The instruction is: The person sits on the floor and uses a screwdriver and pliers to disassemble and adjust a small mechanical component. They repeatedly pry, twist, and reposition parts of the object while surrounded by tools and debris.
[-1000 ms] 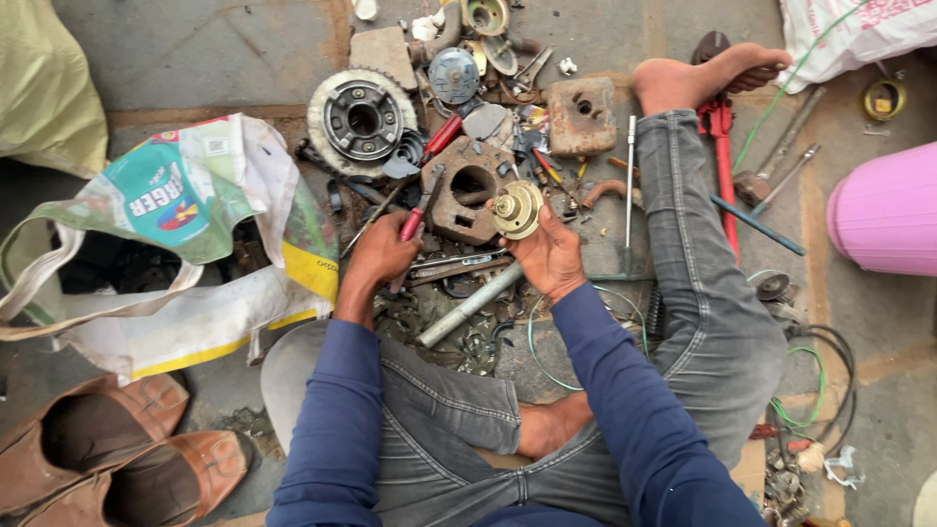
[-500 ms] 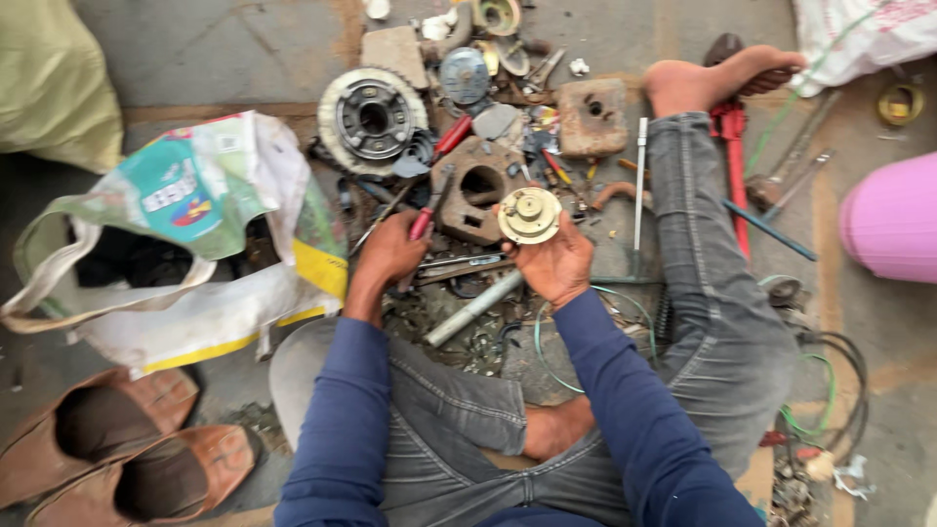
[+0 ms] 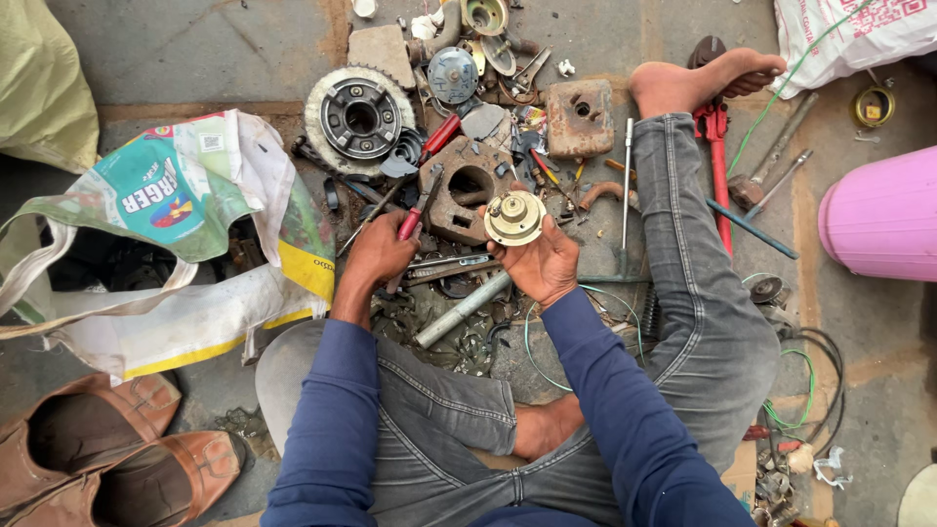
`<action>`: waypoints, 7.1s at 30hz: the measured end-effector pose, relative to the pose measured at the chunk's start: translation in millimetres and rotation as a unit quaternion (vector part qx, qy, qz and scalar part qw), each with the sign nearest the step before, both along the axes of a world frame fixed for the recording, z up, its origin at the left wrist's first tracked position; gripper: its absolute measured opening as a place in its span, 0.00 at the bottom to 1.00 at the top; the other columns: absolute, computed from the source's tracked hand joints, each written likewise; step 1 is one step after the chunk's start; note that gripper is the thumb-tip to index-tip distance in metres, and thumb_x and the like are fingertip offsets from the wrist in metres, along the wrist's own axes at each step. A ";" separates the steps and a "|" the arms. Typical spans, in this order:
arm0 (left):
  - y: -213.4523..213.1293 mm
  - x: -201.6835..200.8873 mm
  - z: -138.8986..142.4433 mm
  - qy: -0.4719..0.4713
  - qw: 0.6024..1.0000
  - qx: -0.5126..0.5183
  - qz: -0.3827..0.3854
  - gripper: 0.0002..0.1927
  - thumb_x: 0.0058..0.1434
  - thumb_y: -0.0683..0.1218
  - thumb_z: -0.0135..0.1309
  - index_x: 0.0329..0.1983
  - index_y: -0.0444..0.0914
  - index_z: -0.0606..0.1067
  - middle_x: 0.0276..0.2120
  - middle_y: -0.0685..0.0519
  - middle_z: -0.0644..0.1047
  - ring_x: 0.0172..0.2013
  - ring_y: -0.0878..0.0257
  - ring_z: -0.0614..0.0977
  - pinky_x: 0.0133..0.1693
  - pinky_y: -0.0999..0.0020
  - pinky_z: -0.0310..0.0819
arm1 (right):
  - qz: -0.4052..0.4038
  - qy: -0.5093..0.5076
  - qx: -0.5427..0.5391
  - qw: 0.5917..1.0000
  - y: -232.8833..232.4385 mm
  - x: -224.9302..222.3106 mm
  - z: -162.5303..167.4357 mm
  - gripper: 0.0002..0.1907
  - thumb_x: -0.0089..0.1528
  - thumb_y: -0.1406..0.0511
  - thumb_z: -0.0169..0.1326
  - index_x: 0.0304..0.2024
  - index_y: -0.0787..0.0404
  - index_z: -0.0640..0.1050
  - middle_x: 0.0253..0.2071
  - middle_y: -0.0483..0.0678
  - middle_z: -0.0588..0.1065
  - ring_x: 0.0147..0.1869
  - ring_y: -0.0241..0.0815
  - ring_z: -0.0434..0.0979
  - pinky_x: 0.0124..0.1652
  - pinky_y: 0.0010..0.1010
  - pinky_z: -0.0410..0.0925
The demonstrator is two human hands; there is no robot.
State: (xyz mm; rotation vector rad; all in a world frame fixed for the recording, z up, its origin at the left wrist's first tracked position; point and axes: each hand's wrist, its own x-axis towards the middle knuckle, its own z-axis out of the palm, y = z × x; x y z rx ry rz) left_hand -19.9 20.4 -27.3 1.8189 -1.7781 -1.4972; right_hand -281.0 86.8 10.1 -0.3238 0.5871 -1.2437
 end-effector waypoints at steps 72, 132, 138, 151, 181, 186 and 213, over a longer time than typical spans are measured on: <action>70.2 -106.2 78.7 0.057 0.947 -0.315 -0.035 0.23 0.56 0.55 0.66 0.50 0.38 0.79 0.42 0.49 0.81 0.45 0.52 0.80 0.48 0.57 0.74 | 0.162 0.310 0.034 0.936 128.8 -131.5 104.1 0.33 0.62 0.66 0.56 0.69 0.66 0.65 0.54 0.57 0.78 0.37 0.41 0.83 0.41 0.30 0.74; 159.7 -83.0 122.4 0.239 0.953 -0.187 -0.005 0.36 0.47 0.44 0.73 0.58 0.37 0.70 0.44 0.45 0.83 0.44 0.56 0.87 0.45 0.64 0.84 | 0.317 0.557 0.117 0.759 199.7 -67.1 135.0 0.09 0.65 0.69 0.56 0.43 0.70 0.73 0.29 0.50 0.74 0.26 0.36 0.75 0.25 0.30 0.69; 171.5 -74.3 126.8 0.142 0.953 -0.262 -0.046 0.37 0.46 0.50 0.74 0.59 0.43 0.72 0.41 0.44 0.84 0.41 0.47 0.86 0.42 0.55 0.81 | 0.322 0.507 0.137 0.787 204.6 -67.3 135.7 0.07 0.62 0.70 0.53 0.42 0.67 0.75 0.32 0.47 0.78 0.26 0.35 0.76 0.25 0.29 0.70; 174.5 -68.0 117.2 0.105 0.944 -0.301 -0.082 0.36 0.47 0.49 0.72 0.60 0.46 0.72 0.42 0.47 0.84 0.39 0.50 0.86 0.41 0.56 0.80 | 0.348 0.462 0.138 0.804 206.3 -67.3 126.3 0.16 0.64 0.69 0.51 0.54 0.66 0.73 0.39 0.49 0.81 0.27 0.35 0.78 0.27 0.27 0.71; 180.3 -64.9 139.7 0.115 0.935 -0.324 -0.086 0.32 0.48 0.44 0.67 0.58 0.44 0.71 0.37 0.48 0.82 0.37 0.48 0.84 0.37 0.55 0.77 | 0.334 0.455 0.102 0.819 211.5 -68.8 120.6 0.11 0.66 0.67 0.55 0.44 0.72 0.80 0.33 0.49 0.79 0.29 0.33 0.71 0.29 0.27 0.66; 182.0 -67.0 134.4 0.126 0.931 -0.335 -0.078 0.32 0.48 0.42 0.66 0.58 0.42 0.70 0.37 0.47 0.82 0.37 0.47 0.85 0.37 0.55 0.78 | 0.337 0.437 0.143 0.822 211.3 -65.2 120.6 0.13 0.64 0.63 0.55 0.46 0.64 0.81 0.37 0.47 0.79 0.36 0.32 0.73 0.35 0.25 0.65; 192.7 -83.9 95.1 0.091 0.912 -0.380 -0.123 0.30 0.47 0.37 0.57 0.55 0.37 0.67 0.29 0.47 0.73 0.31 0.50 0.76 0.35 0.53 0.68 | 0.301 0.307 0.208 0.879 224.9 -67.9 94.3 0.10 0.64 0.70 0.52 0.48 0.68 0.74 0.35 0.48 0.75 0.34 0.37 0.75 0.37 0.30 0.73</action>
